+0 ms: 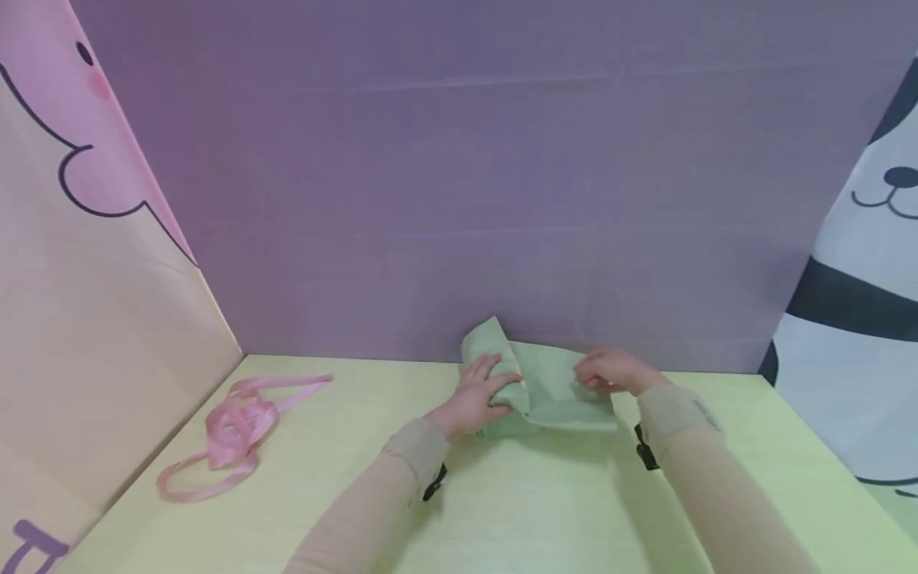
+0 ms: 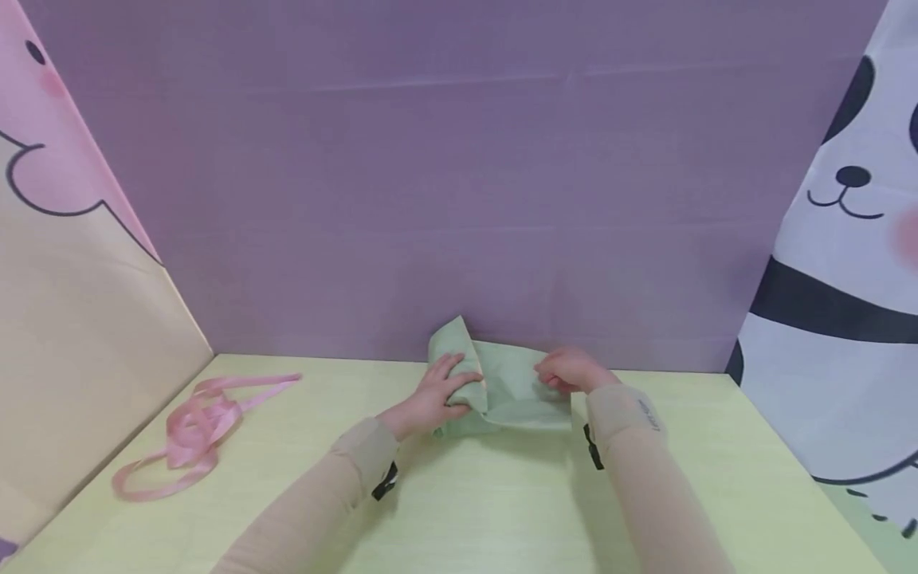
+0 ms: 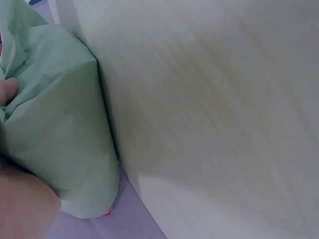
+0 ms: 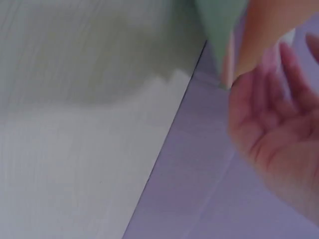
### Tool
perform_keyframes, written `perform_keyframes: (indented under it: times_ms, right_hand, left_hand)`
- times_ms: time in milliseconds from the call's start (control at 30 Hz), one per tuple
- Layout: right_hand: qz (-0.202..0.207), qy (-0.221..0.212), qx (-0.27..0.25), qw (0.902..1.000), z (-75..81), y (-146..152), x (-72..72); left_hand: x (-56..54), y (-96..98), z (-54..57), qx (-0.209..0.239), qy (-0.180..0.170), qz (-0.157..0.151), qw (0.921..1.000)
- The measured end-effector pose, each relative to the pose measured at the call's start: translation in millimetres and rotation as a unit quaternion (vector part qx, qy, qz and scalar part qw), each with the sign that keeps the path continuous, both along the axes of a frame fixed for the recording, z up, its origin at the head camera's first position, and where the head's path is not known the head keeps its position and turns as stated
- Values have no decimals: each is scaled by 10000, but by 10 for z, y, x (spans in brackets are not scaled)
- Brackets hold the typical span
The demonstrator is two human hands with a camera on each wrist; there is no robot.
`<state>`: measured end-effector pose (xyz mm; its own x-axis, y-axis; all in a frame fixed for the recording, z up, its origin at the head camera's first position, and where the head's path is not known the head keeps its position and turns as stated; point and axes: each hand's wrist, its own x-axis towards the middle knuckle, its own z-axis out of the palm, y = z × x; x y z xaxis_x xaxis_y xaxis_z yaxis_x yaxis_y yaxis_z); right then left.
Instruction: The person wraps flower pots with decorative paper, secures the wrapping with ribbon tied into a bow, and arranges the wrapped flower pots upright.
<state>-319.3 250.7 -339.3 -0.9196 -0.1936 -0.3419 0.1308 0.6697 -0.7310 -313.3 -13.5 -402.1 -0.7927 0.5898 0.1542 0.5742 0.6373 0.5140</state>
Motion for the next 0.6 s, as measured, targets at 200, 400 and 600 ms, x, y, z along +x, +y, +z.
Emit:
perform_keyframes:
  times_ms: [200, 400, 600]
  right_hand:
    - [-789, -412, 18, 9960, -51, 158, 88]
    - [-961, -1481, -1232, 9765, -238, 199, 155]
    - [-804, -1747, -2206, 9562, -441, 219, 151]
  left_hand:
    - [1, -1, -18, 56, -85, 45, 9999]
    - [9, 1, 7, 29, -51, 38, 10000]
    - [11, -10, 7, 20, -49, 77, 10000]
